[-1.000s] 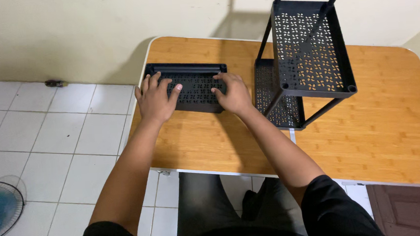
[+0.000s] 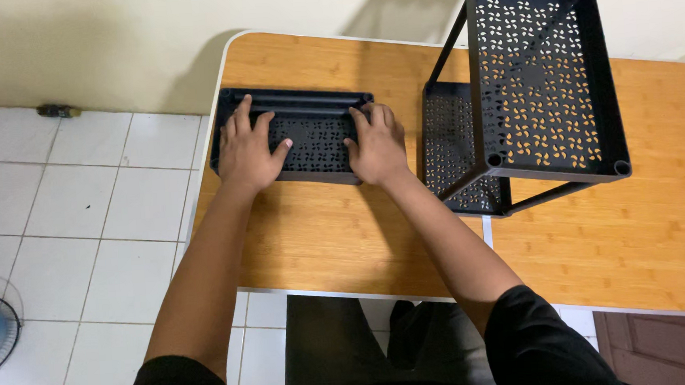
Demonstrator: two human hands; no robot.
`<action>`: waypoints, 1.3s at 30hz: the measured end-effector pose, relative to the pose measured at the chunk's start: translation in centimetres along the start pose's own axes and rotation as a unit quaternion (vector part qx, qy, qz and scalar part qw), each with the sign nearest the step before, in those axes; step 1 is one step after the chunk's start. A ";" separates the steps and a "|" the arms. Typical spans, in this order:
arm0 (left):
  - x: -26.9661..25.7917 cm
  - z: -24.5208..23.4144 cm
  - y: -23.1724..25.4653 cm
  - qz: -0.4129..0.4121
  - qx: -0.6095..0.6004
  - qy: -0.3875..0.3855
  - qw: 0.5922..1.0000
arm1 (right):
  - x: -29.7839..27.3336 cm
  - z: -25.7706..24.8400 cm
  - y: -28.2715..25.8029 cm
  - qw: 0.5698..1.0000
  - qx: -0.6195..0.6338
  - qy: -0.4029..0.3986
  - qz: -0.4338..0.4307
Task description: The person assembles a black plastic storage shelf by inserting vertical poles into perforated trays and stacking additional trays on top. The person secures each tray by pressing it into place on the poles.
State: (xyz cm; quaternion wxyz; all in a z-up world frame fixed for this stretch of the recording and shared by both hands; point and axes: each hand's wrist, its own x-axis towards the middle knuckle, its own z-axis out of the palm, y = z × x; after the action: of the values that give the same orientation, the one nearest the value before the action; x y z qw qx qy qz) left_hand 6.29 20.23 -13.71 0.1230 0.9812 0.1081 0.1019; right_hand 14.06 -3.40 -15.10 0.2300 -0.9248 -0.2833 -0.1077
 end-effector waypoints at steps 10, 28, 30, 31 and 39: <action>-0.5 0.7 -0.2 -0.019 -0.027 0.025 0.999 | 0.0 0.4 -0.3 1.000 -0.027 0.006 0.012; -1.3 -4.3 1.2 0.104 -0.239 0.244 0.934 | -0.6 -7.1 -3.0 0.986 0.138 0.098 -0.003; -1.5 -5.5 1.7 0.105 -0.246 0.248 0.931 | -1.0 -8.1 -3.4 0.985 0.147 0.095 0.002; -1.6 -6.1 2.1 0.112 -0.234 0.258 0.931 | -1.1 -8.6 -3.5 0.983 0.151 0.104 -0.005; -3.3 -9.6 5.3 0.087 -0.334 0.249 0.905 | -3.3 -13.0 -4.4 0.973 0.175 0.147 -0.034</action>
State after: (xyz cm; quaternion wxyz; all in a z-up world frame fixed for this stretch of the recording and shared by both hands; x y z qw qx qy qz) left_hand 1.94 16.50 -3.75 0.4034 0.8309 0.0089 0.3831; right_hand 7.95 -8.03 -3.26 0.4236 -0.8340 -0.2925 -0.1987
